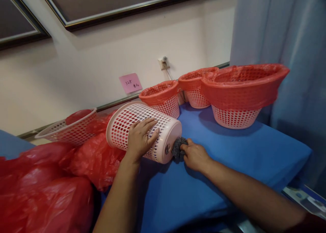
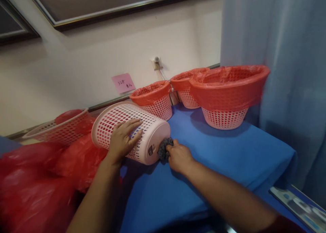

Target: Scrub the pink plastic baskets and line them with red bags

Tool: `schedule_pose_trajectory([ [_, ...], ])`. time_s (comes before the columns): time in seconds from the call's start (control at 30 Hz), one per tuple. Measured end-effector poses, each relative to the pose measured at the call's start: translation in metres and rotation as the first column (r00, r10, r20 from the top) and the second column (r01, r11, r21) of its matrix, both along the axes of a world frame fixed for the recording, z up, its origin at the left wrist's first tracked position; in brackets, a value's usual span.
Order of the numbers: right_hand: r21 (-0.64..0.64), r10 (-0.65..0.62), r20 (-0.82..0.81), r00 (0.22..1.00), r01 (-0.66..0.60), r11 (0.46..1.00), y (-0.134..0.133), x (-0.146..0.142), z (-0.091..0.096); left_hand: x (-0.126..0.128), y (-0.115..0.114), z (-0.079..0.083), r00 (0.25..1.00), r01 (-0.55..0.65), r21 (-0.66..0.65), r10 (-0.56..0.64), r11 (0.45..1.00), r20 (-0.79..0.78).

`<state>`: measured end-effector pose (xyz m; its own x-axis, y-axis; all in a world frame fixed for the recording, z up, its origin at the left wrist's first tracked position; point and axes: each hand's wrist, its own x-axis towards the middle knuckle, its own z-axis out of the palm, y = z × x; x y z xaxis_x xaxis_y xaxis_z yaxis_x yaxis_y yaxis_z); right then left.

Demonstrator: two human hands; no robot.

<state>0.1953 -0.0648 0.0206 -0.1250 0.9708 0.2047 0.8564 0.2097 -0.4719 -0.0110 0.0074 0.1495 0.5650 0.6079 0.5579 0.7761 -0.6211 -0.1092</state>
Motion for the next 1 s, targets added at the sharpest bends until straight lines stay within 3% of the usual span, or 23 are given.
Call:
schedule_pose_trajectory([
  [0.1,0.217,-0.071,-0.23,0.971,0.122,0.969,0.003,0.01,-0.003,0.0,0.0,-0.001,1.0,0.003,0.011,-0.003,1.0,0.01],
  [0.17,0.444,0.01,-0.416,0.909,0.194,0.875,0.002,0.013,-0.005,-0.001,0.0,-0.001,1.0,0.009,0.015,-0.009,1.0,0.017],
  [0.23,0.609,0.169,-0.44,0.882,0.154,0.778,0.001,0.01,-0.008,-0.001,0.0,-0.001,1.0,0.012,0.017,-0.013,1.0,0.022],
  [0.3,0.663,0.291,-0.348,0.891,0.015,0.749,0.002,0.002,-0.009,-0.002,0.0,-0.002,1.0,0.012,0.016,-0.013,1.0,0.021],
  [0.37,0.607,0.309,-0.327,0.893,-0.052,0.793,0.009,-0.005,-0.01,-0.003,0.0,-0.002,1.0,0.006,0.016,-0.006,1.0,0.02],
  [0.47,0.338,0.08,-0.55,0.831,0.134,0.931,0.029,-0.008,-0.014,-0.002,0.0,-0.002,1.0,-0.004,0.013,0.004,1.0,0.021],
  [0.53,0.131,-0.085,-0.64,0.764,0.218,0.967,0.042,-0.004,-0.019,-0.001,0.0,-0.002,1.0,-0.005,0.008,0.005,1.0,0.02],
  [0.6,0.012,-0.142,-0.653,0.744,0.197,0.98,0.049,0.001,-0.025,0.0,0.0,-0.002,1.0,-0.005,0.004,0.005,1.0,0.023],
  [0.73,-0.085,-0.069,-0.672,0.738,0.016,0.996,0.038,-0.003,-0.035,0.001,0.001,-0.001,1.0,-0.003,0.006,0.003,1.0,0.019],
  [0.83,-0.09,0.001,-0.726,0.687,-0.097,0.991,0.024,-0.016,-0.037,0.001,0.002,-0.001,1.0,0.003,0.005,-0.003,1.0,0.013],
  [0.9,-0.069,0.004,-0.768,0.64,-0.09,0.994,0.021,-0.022,-0.036,0.002,0.002,-0.002,1.0,-0.005,0.007,0.005,1.0,0.016],
  [1.0,-0.024,-0.033,-0.814,0.58,0.023,0.999,0.023,-0.022,-0.029,0.003,0.002,-0.002,0.999,-0.024,0.008,0.024,1.0,0.023],
])
